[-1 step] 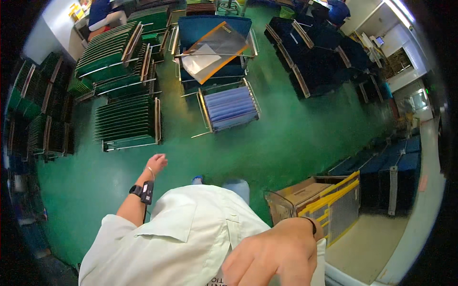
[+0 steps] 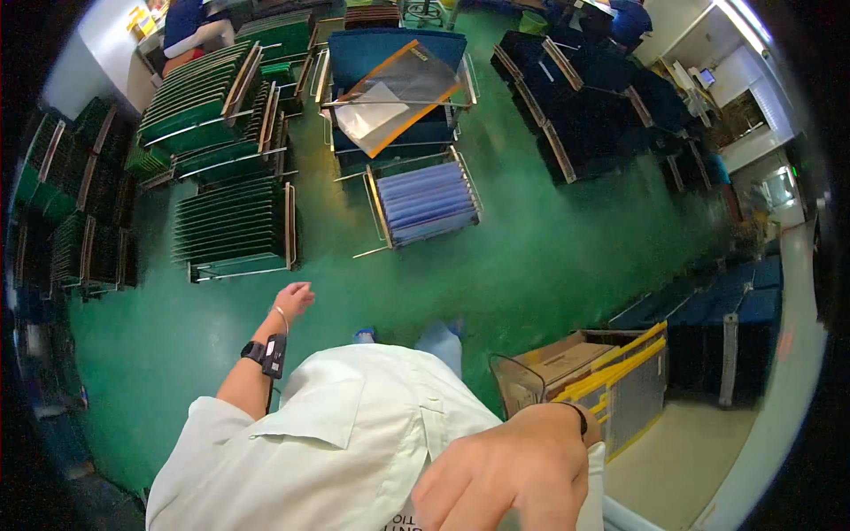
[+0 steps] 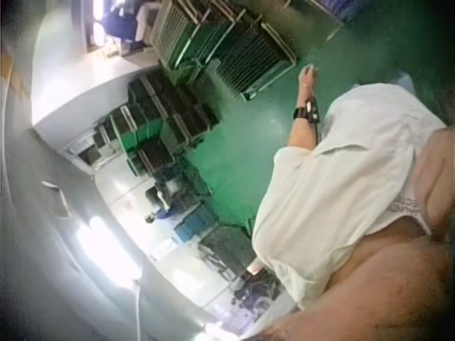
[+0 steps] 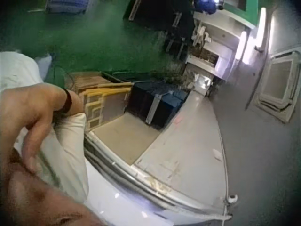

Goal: Sorting and organizing blue and patterned industrial sheets into vertical drying or storage racks.

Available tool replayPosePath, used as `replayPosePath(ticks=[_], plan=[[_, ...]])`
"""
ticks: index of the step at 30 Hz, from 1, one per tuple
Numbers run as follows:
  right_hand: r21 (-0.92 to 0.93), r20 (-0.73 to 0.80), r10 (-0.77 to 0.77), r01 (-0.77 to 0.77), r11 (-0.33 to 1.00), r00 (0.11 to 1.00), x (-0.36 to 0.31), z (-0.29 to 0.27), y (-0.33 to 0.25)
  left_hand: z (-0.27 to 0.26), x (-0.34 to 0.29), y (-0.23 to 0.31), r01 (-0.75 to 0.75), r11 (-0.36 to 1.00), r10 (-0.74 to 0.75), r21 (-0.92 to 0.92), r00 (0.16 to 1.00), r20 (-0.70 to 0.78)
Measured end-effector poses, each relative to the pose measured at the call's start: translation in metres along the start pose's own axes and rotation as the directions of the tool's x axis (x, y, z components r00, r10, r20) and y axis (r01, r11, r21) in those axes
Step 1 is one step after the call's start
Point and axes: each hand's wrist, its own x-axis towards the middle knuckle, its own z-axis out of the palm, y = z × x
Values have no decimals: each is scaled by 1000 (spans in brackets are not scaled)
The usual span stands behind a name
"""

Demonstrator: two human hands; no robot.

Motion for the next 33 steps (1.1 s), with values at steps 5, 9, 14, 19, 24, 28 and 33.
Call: replayPosePath(ticks=[5, 9, 14, 19, 24, 28, 33], plan=[[-81, 38, 228, -225, 971, 973, -27, -89, -89, 50, 51, -42, -26, 979, 27, 203, 1000, -4], [-204, 28, 534, -518, 831, 845, -48, -162, -163, 104, 6, -115, -132, 341, -65, 931, 985, 163], [-251, -95, 578, -581, 774, 810, -45, -231, -224, 141, -32, -240, -244, 910, 46, 335, 863, 504], [-396, -171, 761, -751, 528, 625, -60, -315, -225, 241, 6, -117, -118, 624, -54, 773, 980, 193], [-498, -612, 686, -866, 50, 392, -135, -436, -215, 286, 38, -65, -139, 510, 45, 849, 990, 136], [-295, -686, 720, -945, -139, 108, -206, -502, -241, 312, 81, 26, 412, 837, -504, -359, 837, -215], [-626, -636, 757, -673, -394, 149, -239, -586, -241, 337, 90, 75, 329, 900, -400, -286, 884, -243]])
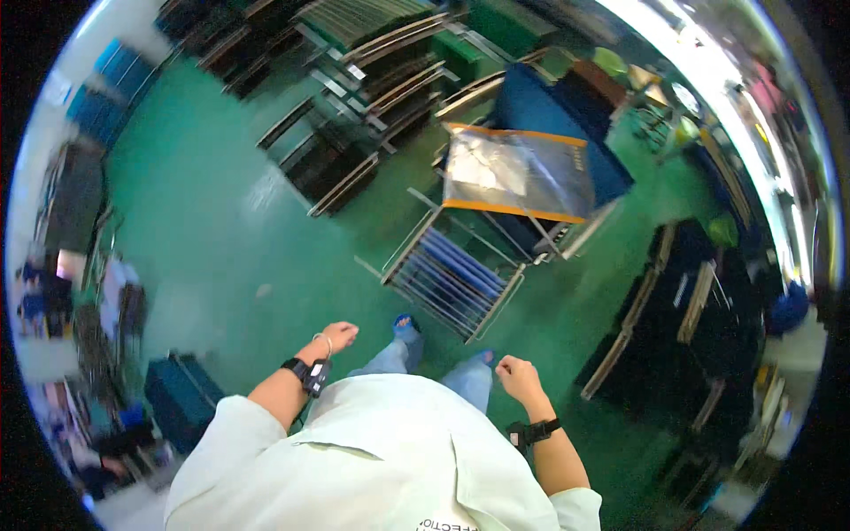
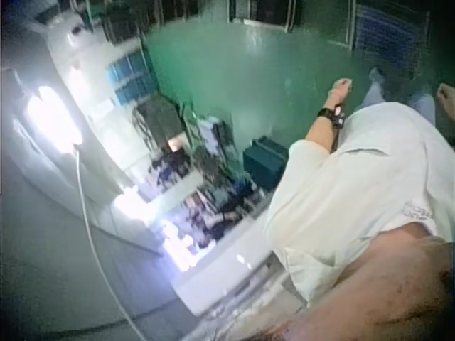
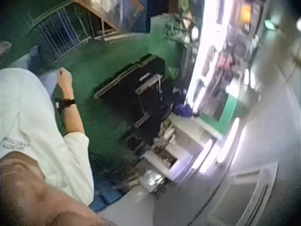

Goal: Sorting and organizing blue and patterned industrial sheets into vertical drying or storage racks.

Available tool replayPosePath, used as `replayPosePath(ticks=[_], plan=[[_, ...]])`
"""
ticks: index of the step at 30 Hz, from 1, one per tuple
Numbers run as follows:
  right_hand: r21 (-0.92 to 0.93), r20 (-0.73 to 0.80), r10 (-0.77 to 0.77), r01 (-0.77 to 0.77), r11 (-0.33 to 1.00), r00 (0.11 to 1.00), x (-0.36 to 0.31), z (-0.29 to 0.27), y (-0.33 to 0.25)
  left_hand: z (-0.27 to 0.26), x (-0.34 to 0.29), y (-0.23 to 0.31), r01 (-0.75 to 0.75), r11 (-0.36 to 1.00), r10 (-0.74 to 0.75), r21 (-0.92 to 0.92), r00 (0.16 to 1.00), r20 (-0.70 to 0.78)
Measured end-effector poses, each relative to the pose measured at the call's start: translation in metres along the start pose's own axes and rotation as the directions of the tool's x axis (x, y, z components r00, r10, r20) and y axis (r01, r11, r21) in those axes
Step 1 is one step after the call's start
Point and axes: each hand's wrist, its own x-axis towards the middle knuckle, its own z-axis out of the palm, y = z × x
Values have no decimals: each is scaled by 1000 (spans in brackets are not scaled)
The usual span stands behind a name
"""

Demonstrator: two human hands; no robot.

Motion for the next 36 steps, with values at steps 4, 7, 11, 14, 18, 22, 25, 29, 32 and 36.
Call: replayPosePath(ticks=[4, 7, 11, 14, 18, 22, 25, 29, 32, 36], plan=[[-187, 167, -143, 174, 967, 975, 82, 16, 62, 72, -4, -26, 36, 951, -21, 307, 998, -51], [-302, 343, -170, 279, 911, 924, 138, 47, 91, 165, -27, -64, 203, 920, -262, 336, 955, 141], [-390, 442, -173, 363, 846, 880, 205, 104, 150, 299, -52, -15, 504, 809, -494, 301, 862, -115], [-510, 513, -96, 392, 765, 853, 238, 153, 155, 335, -53, -12, 583, 772, -581, 252, 809, -92], [-443, 521, -132, 399, 803, 843, 268, 209, 166, 357, -55, -13, 653, 739, -648, 168, 756, -89], [-479, 546, -147, 452, 752, 825, 290, 252, 164, 359, -59, -19, 611, 779, -585, 139, 789, -189], [-622, 582, -30, 469, 627, 813, 294, 275, 152, 350, -60, -25, 630, 767, -600, 123, 772, -210], [-693, 566, 37, 451, 562, 823, 301, 287, 148, 339, -62, -33, 596, 794, -558, 117, 792, -248], [-716, 551, 36, 450, 534, 834, 306, 287, 145, 333, -63, -35, 587, 799, -550, 130, 800, -238], [-670, 557, -41, 477, 569, 830, 310, 278, 142, 331, -64, -39, 610, 790, -591, 67, 785, -185]])
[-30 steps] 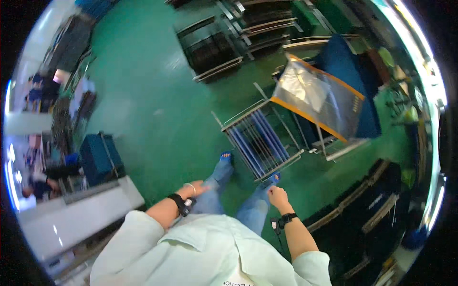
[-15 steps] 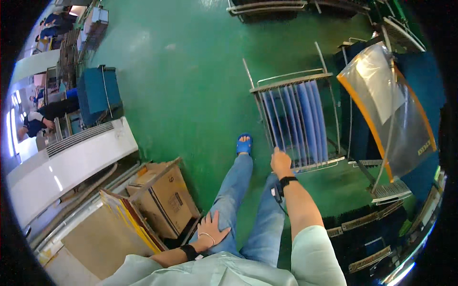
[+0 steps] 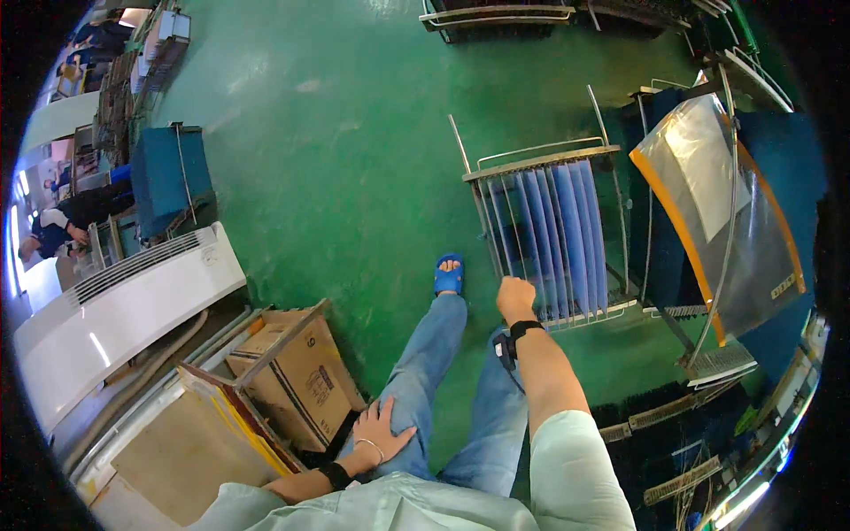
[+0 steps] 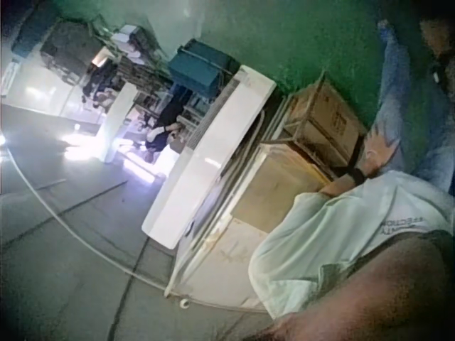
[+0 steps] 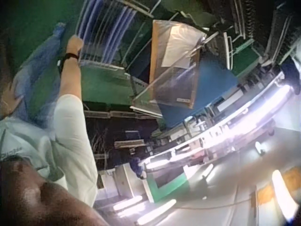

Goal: Sorting and organizing blue and patterned industrial sheets into vertical drying or storage racks.

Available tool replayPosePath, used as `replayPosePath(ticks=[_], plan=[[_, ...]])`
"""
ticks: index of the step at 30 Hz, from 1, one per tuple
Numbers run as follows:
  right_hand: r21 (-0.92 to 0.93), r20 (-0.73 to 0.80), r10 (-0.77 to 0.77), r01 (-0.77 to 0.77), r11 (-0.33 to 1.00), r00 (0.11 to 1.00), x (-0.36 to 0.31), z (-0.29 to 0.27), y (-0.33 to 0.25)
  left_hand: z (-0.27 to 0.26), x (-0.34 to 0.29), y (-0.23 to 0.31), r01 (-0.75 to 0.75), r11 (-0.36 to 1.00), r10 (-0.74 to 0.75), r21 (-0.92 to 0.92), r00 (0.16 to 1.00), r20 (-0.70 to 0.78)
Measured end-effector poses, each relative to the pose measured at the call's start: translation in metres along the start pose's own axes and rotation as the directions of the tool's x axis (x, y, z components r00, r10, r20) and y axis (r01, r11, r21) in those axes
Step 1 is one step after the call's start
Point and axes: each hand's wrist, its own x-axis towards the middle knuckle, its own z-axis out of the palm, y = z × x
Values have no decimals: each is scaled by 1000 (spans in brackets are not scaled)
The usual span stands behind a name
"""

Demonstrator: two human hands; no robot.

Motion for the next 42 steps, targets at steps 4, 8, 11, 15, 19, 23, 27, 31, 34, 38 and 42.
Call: replayPosePath(ticks=[4, 8, 11, 15, 19, 23, 27, 31, 34, 38, 42], plan=[[74, -23, -133, 135, 988, 991, -25, -35, 2, -2, -1, 2, -18, 1000, 18, 7, 1000, -18], [103, -101, -259, 269, 958, 961, -99, -116, 1, -3, 6, 3, -20, 1000, 20, -1, 1000, -8], [236, -158, -401, 429, 872, 902, -169, -194, 14, 11, 43, -7, -204, 921, 80, -331, 933, -351], [542, -7, -444, 377, 752, 896, -243, -287, 43, -52, 95, 37, -203, 497, 32, -844, 976, -216], [708, 193, -365, 128, 694, 911, -268, -296, 82, -115, 82, 100, 201, -154, 565, -967, 821, 80], [738, -68, -93, 113, 665, 993, -260, -262, 112, -151, 31, 113, -121, -17, 369, -992, 922, -119], [816, -190, 64, 122, 564, 980, -233, -201, 130, -178, -25, 123, -472, 57, 430, -880, 807, -405], [989, 128, 78, -122, -85, 989, -221, -162, 96, -175, -46, 141, -755, 154, 380, -637, 641, -667], [904, 101, -45, -110, -414, 994, -212, -140, 81, -187, -59, 144, -656, 66, 352, -752, 721, -597], [888, -45, -50, 17, -460, 998, -212, -139, 76, -194, -69, 150, -624, 9, 394, -781, 721, -571], [857, -42, -95, -13, -516, 995, -219, -147, 81, -193, -76, 164, -508, -103, 386, -855, 772, -505]])
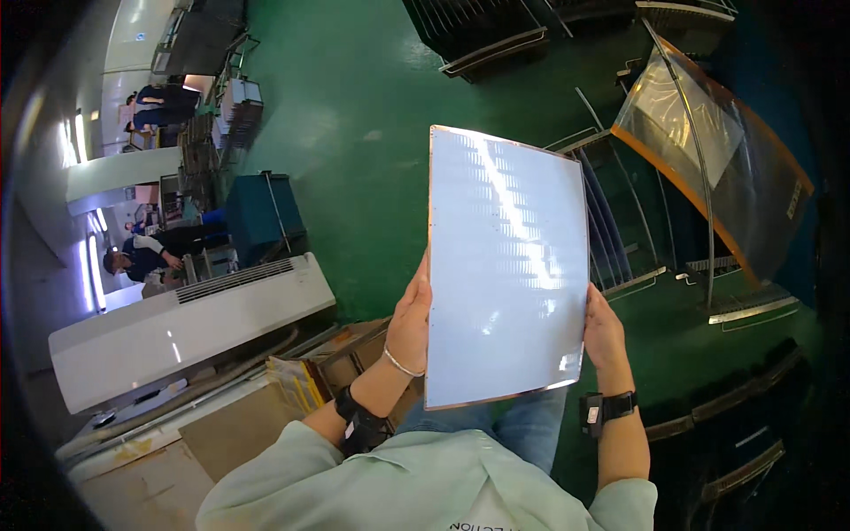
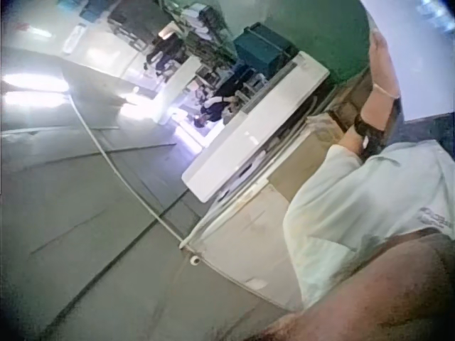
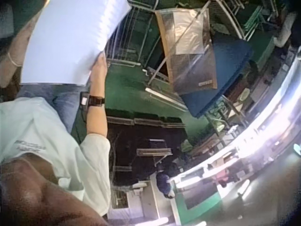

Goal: Sorting and organizing blue and patterned industrial sheets into vertical drying or storage racks.

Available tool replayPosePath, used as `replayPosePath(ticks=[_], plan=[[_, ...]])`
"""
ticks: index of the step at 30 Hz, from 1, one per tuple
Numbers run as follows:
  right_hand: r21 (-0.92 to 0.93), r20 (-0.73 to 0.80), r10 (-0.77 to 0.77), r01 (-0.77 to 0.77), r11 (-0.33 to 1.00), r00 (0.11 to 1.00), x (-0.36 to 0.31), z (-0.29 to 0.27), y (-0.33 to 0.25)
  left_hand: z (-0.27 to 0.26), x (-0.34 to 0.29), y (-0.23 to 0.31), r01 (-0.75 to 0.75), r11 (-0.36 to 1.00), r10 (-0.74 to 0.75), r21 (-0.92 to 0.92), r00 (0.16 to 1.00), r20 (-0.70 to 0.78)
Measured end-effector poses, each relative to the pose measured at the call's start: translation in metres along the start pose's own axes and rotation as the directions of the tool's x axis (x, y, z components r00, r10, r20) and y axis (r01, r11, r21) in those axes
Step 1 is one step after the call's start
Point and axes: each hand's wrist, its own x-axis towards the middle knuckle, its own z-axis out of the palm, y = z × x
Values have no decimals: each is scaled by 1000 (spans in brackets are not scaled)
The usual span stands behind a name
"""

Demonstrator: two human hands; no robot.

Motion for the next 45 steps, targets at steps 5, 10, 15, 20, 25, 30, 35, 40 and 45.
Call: replayPosePath(ticks=[5, 10, 15, 20, 25, 30, 35, 40, 45], plan=[[-12, -15, -58, 57, 998, 998, -5, -16, 2, 21, -6, -5, 23, 997, -22, 73, 1000, -18], [54, -8, -57, 58, 997, 998, -14, -21, -4, 24, -14, -10, -9, 961, 24, 275, 998, -50], [137, 47, -56, 49, 989, 997, -23, -19, -13, 13, -18, -14, -100, 942, 120, 320, 992, -44], [273, 145, -82, 39, 961, 986, -22, -25, -12, 8, -22, -4, -154, 914, 177, 376, 984, -26], [507, 186, -14, -84, 858, 982, -22, -22, -17, 18, -26, 20, -154, 938, 169, 312, 985, -24], [690, 232, -66, -116, 714, 971, -27, -11, -19, 15, -33, 35, -103, 962, 121, 252, 991, -55], [737, 228, -93, -109, 667, 969, -35, -2, -25, 16, -39, 43, -125, 964, 150, 237, 985, -88], [740, 210, -119, -78, 668, 970, -44, 1, -29, 30, -45, 49, -130, 971, 147, 200, 986, -73], [754, 215, -139, -74, 652, 967, -45, 1, -29, 30, -46, 51, -133, 969, 152, 210, 985, -78]])
